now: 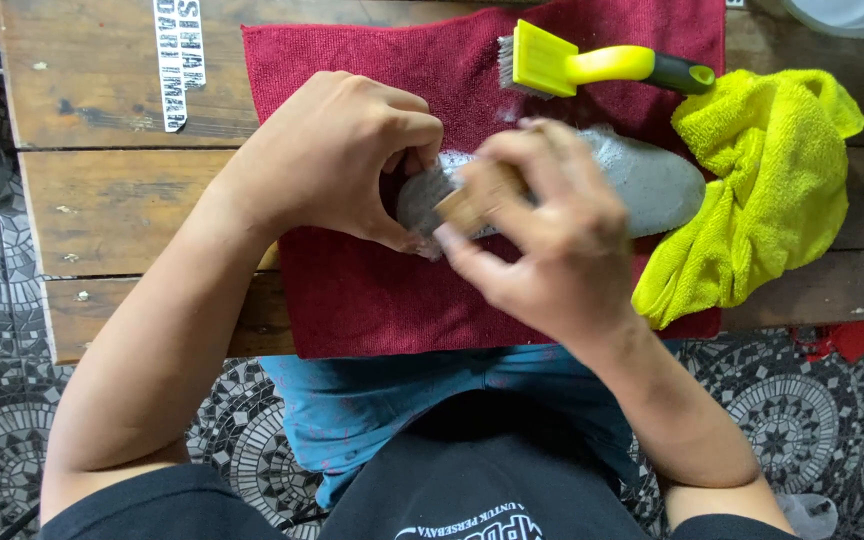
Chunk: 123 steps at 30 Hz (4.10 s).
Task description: Cleaning a shoe insole by applying foam, scrubbing with a brush, and wiping with a microfiber cloth.
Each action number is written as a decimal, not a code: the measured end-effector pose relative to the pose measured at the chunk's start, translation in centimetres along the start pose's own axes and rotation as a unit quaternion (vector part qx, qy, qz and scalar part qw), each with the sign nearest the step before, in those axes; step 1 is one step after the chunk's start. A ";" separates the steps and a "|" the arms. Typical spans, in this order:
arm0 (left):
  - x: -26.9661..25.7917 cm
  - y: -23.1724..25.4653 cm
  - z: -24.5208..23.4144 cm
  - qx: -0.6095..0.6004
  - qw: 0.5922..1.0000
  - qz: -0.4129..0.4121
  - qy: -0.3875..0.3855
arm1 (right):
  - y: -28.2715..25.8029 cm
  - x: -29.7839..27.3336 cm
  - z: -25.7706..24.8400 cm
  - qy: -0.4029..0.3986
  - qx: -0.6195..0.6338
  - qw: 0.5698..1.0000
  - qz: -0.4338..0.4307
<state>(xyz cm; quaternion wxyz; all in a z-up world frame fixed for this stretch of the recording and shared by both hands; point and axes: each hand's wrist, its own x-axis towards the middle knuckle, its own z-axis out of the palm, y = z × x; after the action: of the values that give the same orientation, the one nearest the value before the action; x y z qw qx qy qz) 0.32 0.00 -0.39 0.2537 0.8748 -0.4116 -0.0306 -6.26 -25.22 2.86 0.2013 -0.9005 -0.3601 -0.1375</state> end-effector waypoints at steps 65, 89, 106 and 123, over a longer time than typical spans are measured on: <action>-0.2 -1.8 0.5 -0.026 0.998 0.026 0.045 | -3.5 2.0 1.5 -0.036 -0.152 0.987 0.047; -0.2 -1.3 0.2 -0.026 0.999 0.019 0.024 | 0.6 -2.4 -1.1 -0.002 -0.180 0.982 0.062; -0.1 -0.1 0.0 0.028 1.000 -0.003 -0.007 | 2.4 -5.2 -1.1 0.014 -0.087 0.995 0.054; 0.1 0.3 -0.2 0.031 0.999 -0.028 -0.028 | 0.9 -4.0 -1.8 -0.002 -0.178 0.984 0.027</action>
<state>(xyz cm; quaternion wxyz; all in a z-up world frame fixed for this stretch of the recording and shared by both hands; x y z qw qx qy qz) 0.27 -0.15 -0.10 0.2138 0.8923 -0.3946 -0.0495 -8.57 -29.02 2.59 0.0402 -0.9317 -0.3059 -0.1918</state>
